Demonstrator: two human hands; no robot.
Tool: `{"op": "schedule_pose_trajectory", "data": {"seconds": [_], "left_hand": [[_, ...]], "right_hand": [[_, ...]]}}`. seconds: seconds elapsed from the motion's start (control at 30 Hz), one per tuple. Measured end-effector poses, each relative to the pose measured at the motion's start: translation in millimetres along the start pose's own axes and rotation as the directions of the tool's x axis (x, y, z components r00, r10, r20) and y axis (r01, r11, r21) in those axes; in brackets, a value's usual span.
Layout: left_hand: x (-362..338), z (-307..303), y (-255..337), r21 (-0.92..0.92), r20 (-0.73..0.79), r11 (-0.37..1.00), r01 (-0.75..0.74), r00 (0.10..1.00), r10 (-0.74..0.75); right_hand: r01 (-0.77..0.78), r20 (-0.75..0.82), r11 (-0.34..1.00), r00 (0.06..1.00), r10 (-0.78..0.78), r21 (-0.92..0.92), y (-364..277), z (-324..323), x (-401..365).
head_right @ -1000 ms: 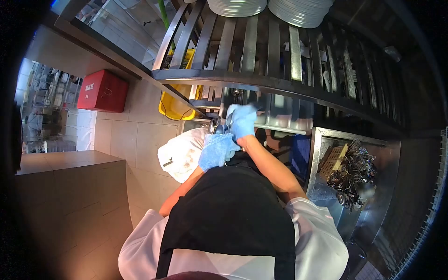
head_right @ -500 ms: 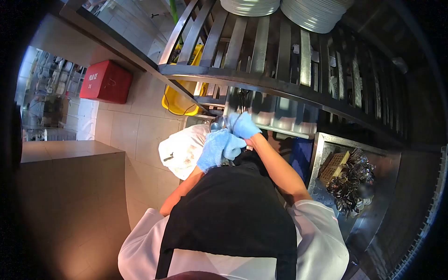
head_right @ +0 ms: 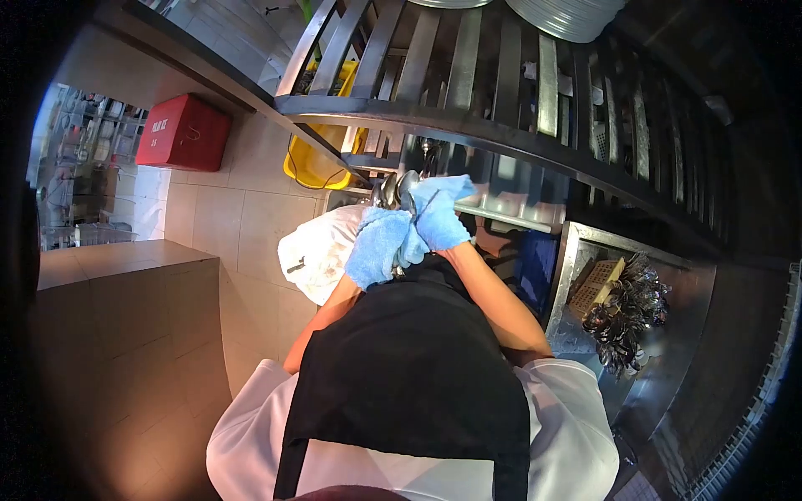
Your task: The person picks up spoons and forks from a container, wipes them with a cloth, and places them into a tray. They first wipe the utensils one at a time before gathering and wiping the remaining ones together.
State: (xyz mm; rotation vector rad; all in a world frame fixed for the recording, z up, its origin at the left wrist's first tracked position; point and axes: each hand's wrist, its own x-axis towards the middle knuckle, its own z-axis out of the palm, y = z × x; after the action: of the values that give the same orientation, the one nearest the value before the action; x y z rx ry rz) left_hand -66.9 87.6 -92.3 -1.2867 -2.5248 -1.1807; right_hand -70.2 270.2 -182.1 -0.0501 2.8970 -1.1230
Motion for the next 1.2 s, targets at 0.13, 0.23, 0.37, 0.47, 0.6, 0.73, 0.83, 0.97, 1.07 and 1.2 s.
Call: {"op": "schedule_pose_trajectory", "data": {"seconds": [0.13,0.23,0.37,0.47,0.6,0.73,0.83,0.97,1.07,1.2], "left_hand": [[-15,17,-14,0.113,0.035,0.992,0.061,0.997,-0.065],[-17,11,-16,-0.128,0.254,0.974,0.190,0.955,-0.153],[-42,45,-40,0.298,0.128,0.904,0.307,0.926,-0.356],[-27,28,-21,-0.030,0.167,0.962,0.270,0.951,-0.262],[-20,26,-18,0.128,0.206,0.981,0.146,0.964,-0.170],[-41,46,-36,0.106,-0.035,0.989,0.104,0.994,-0.101],[-39,48,-33,0.047,0.035,0.979,0.196,0.980,-0.198],[-32,44,-23,0.244,0.106,0.950,0.195,0.968,-0.226],[-33,50,-34,0.222,0.081,0.961,0.168,0.979,-0.189],[-24,24,-14,-0.064,0.042,0.988,0.140,0.990,-0.138]], "right_hand": [[-0.333,0.032,0.862,0.937,0.348,0.382,-58,-61,-16],[-0.181,0.074,0.968,0.978,0.196,-0.175,-99,-78,-13],[-0.134,-0.029,0.654,0.972,0.232,0.744,-17,1,-19],[-0.295,0.094,0.515,0.920,0.380,0.805,-11,-14,0],[-0.168,0.093,0.077,0.812,0.577,0.983,-4,11,0],[-0.344,0.117,0.396,0.861,0.495,0.852,-35,41,-38],[-0.315,0.352,-0.160,0.797,0.491,0.936,-2,32,-16],[-0.358,0.380,-0.149,0.756,0.533,0.922,21,48,-12],[-0.447,0.284,0.149,0.756,0.590,0.882,-1,45,-20],[-0.619,0.638,-0.163,0.719,0.275,0.768,41,23,23]]}}
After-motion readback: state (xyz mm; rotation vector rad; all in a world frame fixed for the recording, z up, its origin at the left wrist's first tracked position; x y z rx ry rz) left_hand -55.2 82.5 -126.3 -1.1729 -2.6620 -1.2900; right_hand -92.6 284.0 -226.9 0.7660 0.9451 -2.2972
